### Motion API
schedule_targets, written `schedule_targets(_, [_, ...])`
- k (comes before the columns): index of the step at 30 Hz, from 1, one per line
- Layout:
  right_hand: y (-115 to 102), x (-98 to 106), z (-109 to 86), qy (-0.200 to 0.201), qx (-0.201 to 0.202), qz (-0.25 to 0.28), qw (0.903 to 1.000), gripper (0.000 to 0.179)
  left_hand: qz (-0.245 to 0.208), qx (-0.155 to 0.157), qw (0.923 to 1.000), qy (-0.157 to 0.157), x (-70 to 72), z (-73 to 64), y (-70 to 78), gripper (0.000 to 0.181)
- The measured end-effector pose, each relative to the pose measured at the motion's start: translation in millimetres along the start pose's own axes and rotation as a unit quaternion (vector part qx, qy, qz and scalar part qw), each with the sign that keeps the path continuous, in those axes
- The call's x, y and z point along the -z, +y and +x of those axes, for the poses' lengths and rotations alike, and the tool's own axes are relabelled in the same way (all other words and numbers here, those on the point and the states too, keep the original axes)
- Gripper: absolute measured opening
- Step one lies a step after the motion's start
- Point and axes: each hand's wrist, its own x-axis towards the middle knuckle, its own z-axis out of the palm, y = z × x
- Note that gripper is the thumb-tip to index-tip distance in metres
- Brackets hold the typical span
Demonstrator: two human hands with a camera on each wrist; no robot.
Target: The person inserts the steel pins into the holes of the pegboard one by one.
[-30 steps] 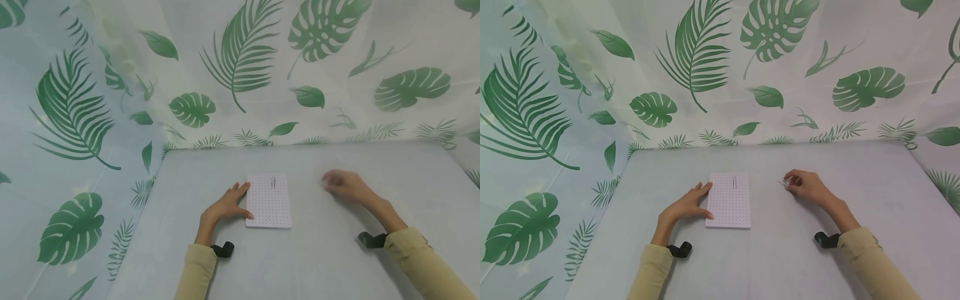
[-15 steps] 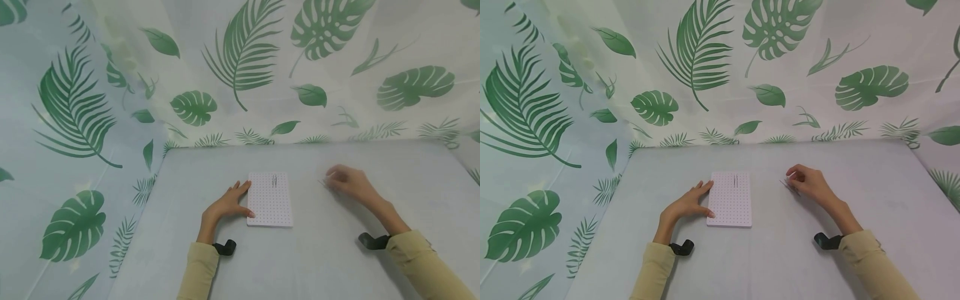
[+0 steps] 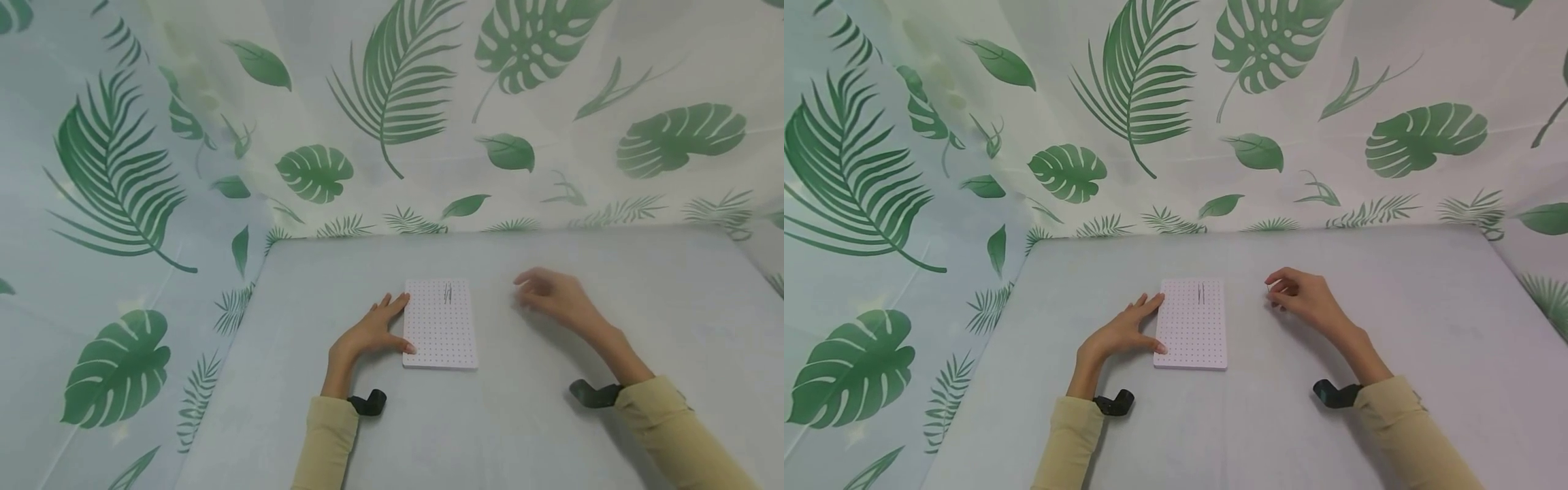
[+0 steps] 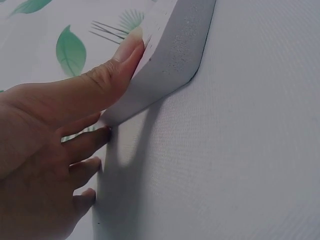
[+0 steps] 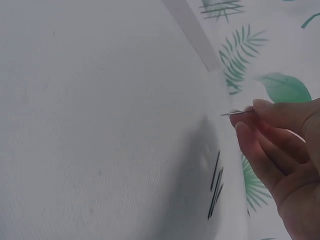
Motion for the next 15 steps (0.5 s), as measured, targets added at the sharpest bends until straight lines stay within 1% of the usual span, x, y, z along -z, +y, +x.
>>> schedule_targets(8, [-14,-8,4.5,-0.002,0.015,0.062,0.998,0.019,-0.012,0.003,0.9999,0.003,0.9,1.1,0.6,0.11])
schedule_targets(15, [-24,-19,7.9,0.009,0.018,0.078,0.9968,0.015,-0.012,-0.003,0.9999,0.002,-1.2,1.7,-2.6,0.11])
